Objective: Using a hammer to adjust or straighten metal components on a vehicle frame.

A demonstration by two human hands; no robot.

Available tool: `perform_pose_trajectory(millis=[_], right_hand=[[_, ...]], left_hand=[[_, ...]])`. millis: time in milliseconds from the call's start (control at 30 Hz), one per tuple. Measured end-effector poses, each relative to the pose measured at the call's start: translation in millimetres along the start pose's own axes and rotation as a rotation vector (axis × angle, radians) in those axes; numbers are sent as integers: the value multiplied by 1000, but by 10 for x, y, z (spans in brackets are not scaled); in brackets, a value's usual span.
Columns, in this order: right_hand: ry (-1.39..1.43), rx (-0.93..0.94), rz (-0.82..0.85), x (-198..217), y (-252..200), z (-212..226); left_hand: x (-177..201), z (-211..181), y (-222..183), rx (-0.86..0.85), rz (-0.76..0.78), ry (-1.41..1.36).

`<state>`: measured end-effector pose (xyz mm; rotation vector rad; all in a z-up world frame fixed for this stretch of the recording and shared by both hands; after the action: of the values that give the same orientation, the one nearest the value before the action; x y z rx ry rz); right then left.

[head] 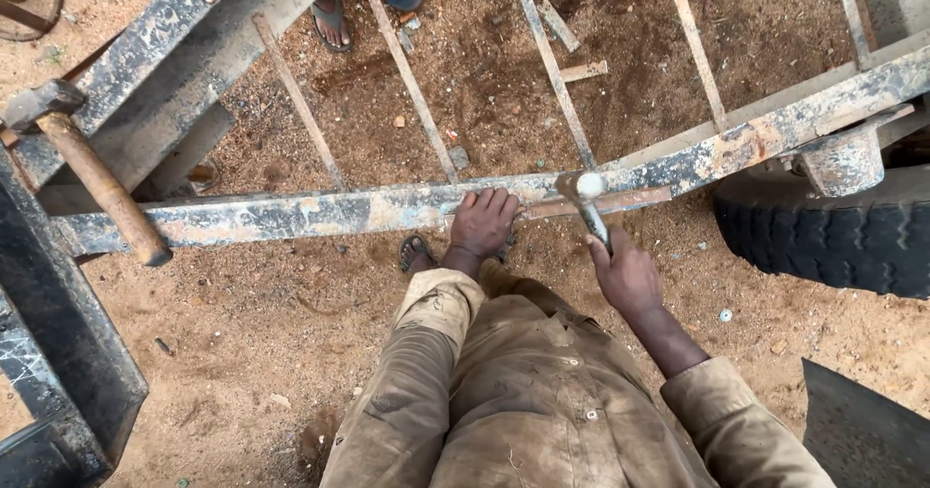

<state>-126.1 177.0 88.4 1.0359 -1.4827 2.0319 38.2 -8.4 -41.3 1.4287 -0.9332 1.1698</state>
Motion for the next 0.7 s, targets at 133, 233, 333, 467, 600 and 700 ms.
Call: perform_pose_trajectory(millis=[133,233,333,467,600,700], right_hand=[[110,52,-70,3,36,-191],[94,267,-270,-242,93,-470],[6,61,-58,-260,235,-386],[49,-88,-15,63,29,-172],[112,67,-178,-170,10,-513],[47,31,-79,-346,133,-525]], left_hand=[[50,-23,13,-4,-28,-18],[142,-13,-17,7,-48,-46],[121,-6,20,5,-69,-50],[128,-12,4,11,-85,-47],[211,31,59,13,-88,-50],[107,-57,0,4,-56,-76]])
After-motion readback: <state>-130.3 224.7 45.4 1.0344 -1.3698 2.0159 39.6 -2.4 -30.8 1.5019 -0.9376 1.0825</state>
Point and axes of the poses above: each hand's wrist, its own y-axis towards the middle knuckle, its own x-axis out of the back of the hand, z = x × y, the point moved 1 cm from there along y, towards the middle knuckle, and after that the axes turned 13 degrees about -x, right-handed, at the moved point
